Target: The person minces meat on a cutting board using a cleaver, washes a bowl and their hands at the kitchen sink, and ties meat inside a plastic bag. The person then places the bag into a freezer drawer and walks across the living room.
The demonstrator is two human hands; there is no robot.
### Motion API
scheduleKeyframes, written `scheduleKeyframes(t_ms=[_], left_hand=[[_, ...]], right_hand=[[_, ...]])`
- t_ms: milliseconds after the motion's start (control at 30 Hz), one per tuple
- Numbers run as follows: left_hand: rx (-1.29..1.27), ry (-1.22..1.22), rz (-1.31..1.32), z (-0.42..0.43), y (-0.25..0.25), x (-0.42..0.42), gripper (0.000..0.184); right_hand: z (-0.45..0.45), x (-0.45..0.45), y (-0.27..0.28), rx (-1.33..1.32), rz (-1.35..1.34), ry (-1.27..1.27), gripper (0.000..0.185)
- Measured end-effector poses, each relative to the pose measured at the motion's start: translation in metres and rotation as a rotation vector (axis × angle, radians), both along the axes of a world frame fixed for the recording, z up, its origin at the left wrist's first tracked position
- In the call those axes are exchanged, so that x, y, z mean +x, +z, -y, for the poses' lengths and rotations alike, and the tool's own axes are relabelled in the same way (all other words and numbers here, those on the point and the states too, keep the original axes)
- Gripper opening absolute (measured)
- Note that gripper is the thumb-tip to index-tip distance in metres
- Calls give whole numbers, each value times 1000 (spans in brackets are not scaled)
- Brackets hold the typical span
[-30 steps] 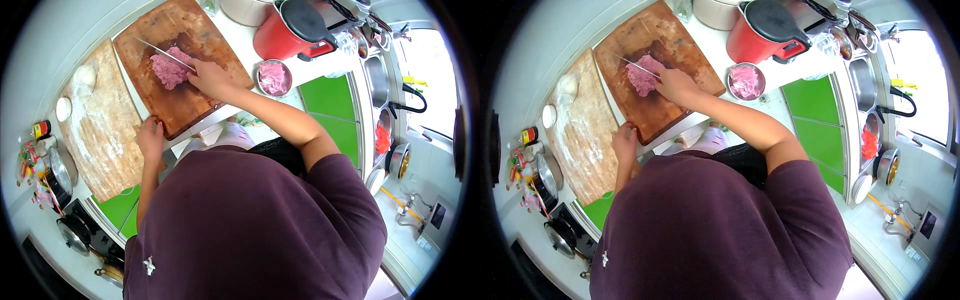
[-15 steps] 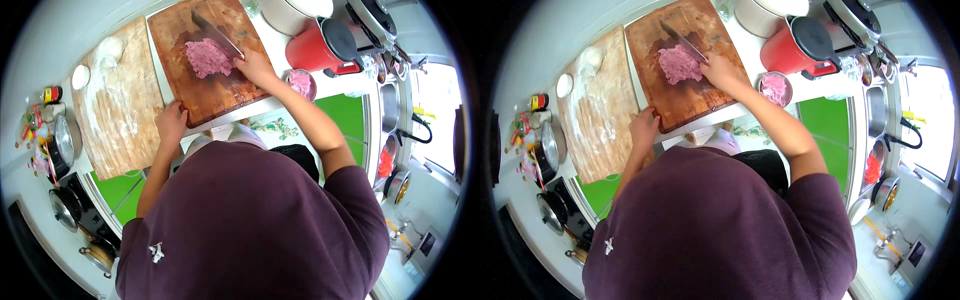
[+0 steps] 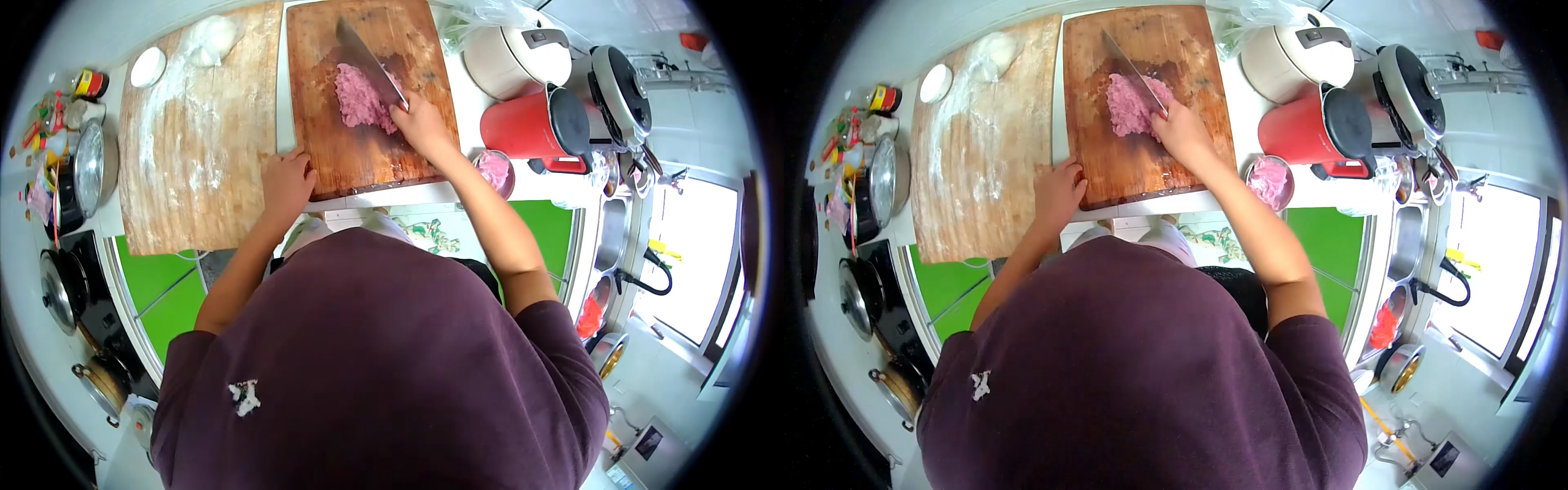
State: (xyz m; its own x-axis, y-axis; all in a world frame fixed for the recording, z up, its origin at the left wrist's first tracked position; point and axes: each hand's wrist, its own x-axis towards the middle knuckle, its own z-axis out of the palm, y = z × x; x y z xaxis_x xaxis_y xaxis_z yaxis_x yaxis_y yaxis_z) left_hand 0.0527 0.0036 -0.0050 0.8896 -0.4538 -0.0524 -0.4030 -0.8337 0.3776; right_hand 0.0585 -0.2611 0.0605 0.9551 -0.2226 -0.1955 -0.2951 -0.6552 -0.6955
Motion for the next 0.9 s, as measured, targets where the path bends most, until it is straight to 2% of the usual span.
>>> scheduleKeyframes(t_ms=[33, 100, 133, 167, 233, 267, 367, 400, 500, 633, 733, 833, 867, 900], left_hand=[[-37, -1, 16, 1, -5, 1, 27], [-12, -3, 35, 3, -3, -2, 24], [2, -4, 50, 4, 0, -1, 23], [-1, -15, 54, 4, 1, 2, 23], [-10, -28, 51, 0, -1, 3, 23], [-22, -19, 48, 0, -2, 4, 23], [-31, -10, 45, 0, -2, 0, 22], [-21, -9, 56, 1, -1, 1, 23], [-34, 12, 33, 2, -2, 2, 21], [-59, 30, 89, 3, -7, -1, 20], [-16, 49, 30, 7, -1, -1, 21], [12, 52, 32, 7, 1, -1, 26], [-3, 63, 32, 6, -2, -3, 25], [-17, 69, 33, 7, -5, -4, 23]], right_hand=[[-5, 2, 10, 27, 53, -23, 32], [9, 13, -45, -86, -82, 63, 31], [7, 18, -49, -142, -144, 104, 31], [12, 20, -50, -113, -125, 98, 31], [4, 16, 0, -57, -99, 95, 30], [1, 10, 5, -45, -20, 68, 30], [17, 6, -46, -216, -149, 198, 29], [19, 8, -39, -194, -125, 248, 30], [19, 2, -17, -10, -37, 87, 31], [21, -19, -17, 7, -45, 96, 31], [31, -18, -18, 19, -113, 125, 31], [26, -31, -15, -101, -73, 121, 33], [30, -30, -21, -237, -182, 214, 35], [34, -33, -27, -226, -168, 237, 34]])
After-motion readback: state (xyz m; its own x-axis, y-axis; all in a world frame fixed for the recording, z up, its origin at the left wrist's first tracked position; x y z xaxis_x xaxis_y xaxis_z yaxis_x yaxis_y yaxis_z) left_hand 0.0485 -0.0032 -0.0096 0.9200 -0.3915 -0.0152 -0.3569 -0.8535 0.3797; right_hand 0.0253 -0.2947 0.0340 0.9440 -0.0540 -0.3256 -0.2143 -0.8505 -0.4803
